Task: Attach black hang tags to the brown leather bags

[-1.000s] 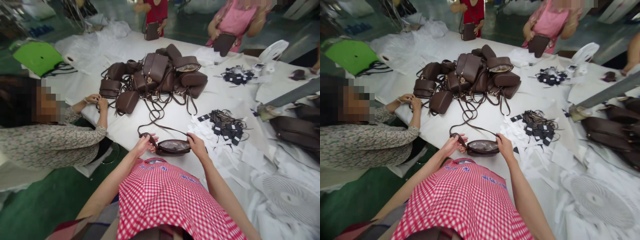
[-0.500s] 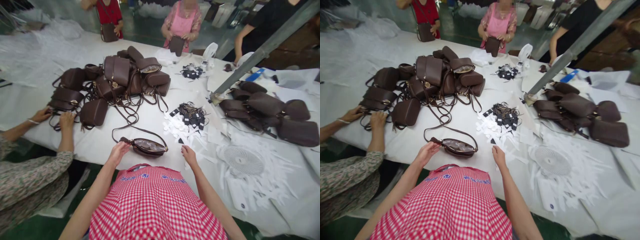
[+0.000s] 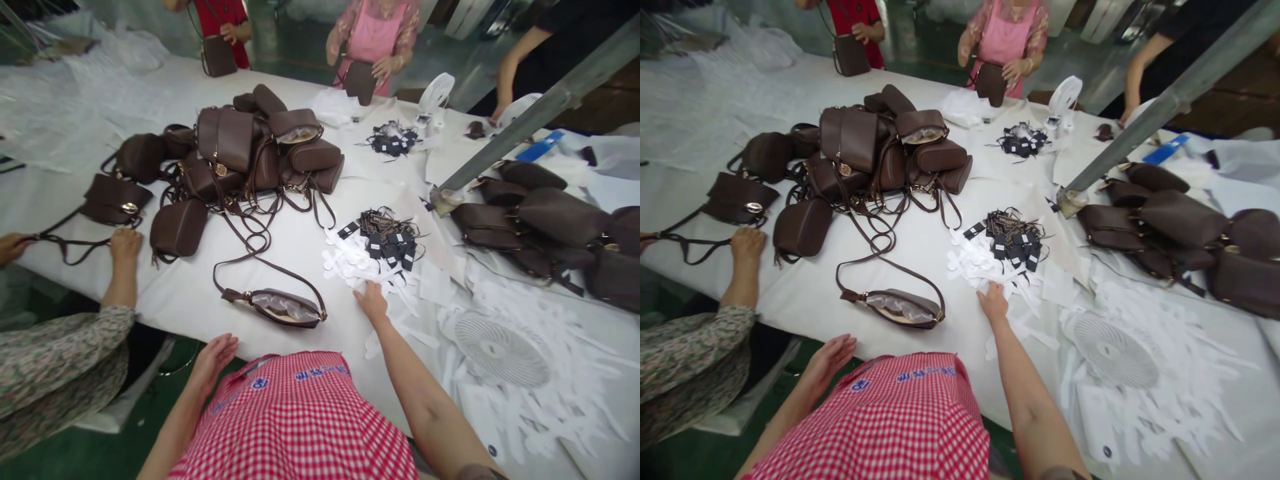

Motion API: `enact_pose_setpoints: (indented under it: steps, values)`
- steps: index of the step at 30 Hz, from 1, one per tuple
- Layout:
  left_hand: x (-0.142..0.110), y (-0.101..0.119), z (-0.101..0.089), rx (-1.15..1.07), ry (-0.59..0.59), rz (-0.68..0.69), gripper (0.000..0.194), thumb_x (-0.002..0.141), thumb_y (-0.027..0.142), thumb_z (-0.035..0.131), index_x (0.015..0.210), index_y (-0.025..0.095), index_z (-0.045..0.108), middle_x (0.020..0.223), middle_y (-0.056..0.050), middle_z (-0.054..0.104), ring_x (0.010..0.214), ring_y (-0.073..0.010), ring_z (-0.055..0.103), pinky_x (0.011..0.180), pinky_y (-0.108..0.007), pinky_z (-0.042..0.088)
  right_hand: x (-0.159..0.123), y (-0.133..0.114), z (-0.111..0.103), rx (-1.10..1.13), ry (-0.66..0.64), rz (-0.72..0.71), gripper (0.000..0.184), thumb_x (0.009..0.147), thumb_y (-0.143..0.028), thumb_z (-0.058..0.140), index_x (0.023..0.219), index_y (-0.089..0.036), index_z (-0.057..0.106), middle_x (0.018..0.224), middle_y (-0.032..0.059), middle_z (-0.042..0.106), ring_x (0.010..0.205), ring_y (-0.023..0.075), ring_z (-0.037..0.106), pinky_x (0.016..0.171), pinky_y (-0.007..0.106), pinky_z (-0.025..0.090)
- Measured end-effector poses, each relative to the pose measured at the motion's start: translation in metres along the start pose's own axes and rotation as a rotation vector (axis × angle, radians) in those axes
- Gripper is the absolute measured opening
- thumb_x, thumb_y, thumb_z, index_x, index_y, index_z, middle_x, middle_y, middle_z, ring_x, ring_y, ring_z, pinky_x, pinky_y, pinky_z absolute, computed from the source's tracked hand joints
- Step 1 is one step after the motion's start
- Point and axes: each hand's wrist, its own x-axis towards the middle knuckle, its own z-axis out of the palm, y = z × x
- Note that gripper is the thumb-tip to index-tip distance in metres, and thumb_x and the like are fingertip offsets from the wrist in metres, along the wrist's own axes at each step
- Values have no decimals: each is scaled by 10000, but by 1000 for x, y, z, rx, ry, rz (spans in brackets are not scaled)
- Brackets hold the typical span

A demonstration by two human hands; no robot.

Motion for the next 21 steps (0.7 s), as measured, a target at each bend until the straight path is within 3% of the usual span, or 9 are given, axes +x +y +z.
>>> enact_pose_setpoints:
  steps: [6,9,13,17,21]
  values:
    - [-8,-13,-1,142,33,-3,108,858,186,598,952,158,645,975,-94,725,820,-159,696,712,-238,531,24,6,-13,-33,-84,17,625,940,-401,485,1428,-71,276,1211,207,597,1122,297,589,878,362,461]
    - [-4,-18,-3,265,16,26,170,822,246,643,968,159,650,987,-97,723,842,-175,686,744,-258,519,38,10,-21,-73,-145,56,559,939,-451,468,1318,-41,435,1144,236,637,1080,328,615,859,396,471]
    - [-1,-21,0,425,-34,89,400,654,402,758,948,154,646,962,-106,723,862,-234,677,794,-332,518,48,14,-30,-95,-176,41,476,920,-458,495,1170,-58,562,1163,243,632,1093,340,609,857,401,470]
    - [-7,-20,8,582,-117,148,578,539,574,736,922,152,636,930,-113,722,898,-283,678,845,-396,520,28,14,-29,-124,-206,-32,507,872,-400,594,1234,-57,503,1127,217,656,1077,308,621,847,349,462]
    - [-15,-18,11,692,-185,208,617,570,641,662,941,148,637,938,-113,719,913,-290,679,899,-413,510,-24,17,-14,-178,-249,-150,511,882,-305,586,1334,-125,433,1059,158,692,1013,265,653,789,306,458]
